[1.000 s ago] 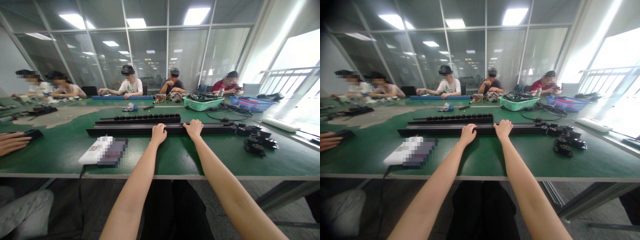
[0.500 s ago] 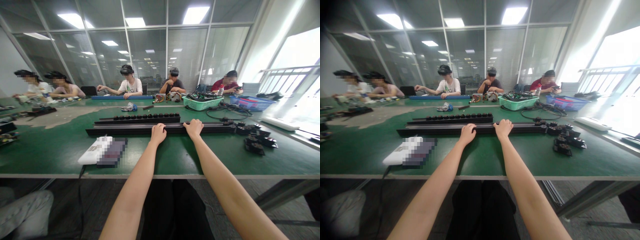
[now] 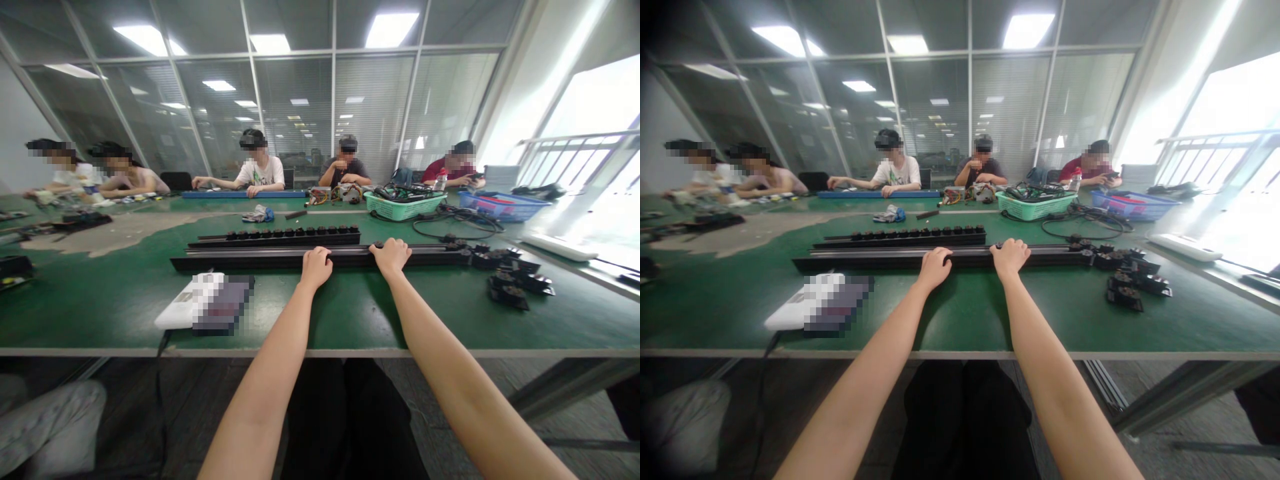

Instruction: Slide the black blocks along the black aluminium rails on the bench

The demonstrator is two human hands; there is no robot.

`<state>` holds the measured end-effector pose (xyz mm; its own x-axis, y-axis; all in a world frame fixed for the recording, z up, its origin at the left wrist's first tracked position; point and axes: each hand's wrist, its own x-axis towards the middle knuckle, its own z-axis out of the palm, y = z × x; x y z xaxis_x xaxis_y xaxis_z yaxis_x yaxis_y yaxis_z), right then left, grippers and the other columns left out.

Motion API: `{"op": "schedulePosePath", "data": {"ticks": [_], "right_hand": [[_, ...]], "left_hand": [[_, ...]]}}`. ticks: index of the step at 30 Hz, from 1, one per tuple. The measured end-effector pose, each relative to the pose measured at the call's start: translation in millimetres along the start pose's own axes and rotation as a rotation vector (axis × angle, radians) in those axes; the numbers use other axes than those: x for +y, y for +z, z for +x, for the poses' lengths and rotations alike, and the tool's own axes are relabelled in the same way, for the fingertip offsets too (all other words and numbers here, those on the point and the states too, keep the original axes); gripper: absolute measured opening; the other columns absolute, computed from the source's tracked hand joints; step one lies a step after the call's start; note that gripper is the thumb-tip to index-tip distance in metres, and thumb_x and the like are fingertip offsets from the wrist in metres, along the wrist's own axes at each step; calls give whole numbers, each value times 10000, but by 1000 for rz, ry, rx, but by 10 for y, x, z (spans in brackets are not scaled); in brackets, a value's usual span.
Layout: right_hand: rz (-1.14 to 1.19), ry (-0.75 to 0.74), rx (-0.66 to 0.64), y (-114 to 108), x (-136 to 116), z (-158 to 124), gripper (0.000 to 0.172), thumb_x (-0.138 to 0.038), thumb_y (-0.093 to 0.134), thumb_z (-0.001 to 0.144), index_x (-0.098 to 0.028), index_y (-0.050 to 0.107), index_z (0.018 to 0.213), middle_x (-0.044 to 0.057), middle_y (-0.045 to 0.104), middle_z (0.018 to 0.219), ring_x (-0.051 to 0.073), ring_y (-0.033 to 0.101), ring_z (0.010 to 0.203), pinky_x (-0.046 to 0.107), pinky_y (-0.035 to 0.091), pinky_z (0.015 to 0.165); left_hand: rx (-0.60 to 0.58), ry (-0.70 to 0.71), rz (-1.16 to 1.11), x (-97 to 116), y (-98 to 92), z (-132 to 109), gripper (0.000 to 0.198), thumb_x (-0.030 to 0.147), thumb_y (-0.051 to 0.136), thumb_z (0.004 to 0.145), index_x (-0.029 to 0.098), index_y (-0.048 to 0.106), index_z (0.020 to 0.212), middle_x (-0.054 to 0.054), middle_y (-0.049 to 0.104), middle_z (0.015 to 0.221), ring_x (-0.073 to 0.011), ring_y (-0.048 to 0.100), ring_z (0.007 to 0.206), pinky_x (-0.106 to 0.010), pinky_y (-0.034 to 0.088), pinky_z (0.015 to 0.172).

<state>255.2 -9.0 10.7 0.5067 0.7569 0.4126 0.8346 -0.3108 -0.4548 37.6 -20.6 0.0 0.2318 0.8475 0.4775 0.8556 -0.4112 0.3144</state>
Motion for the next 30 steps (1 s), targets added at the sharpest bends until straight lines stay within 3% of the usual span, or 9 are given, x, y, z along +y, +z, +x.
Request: {"op": "schedulePosePath", "data": {"ticks": [30], "right_hand": [[-15,60,-6,-18,81,72,454,-440,661,915,-74,687,1183,249,635,1273,365,554,1197,450,356,1010]], "left_hand": [[-10,13,23,-10,-8,14,333,122,530,953,186,728,1212,-108,711,1323,-248,626,1301,-417,392,1193]]}}
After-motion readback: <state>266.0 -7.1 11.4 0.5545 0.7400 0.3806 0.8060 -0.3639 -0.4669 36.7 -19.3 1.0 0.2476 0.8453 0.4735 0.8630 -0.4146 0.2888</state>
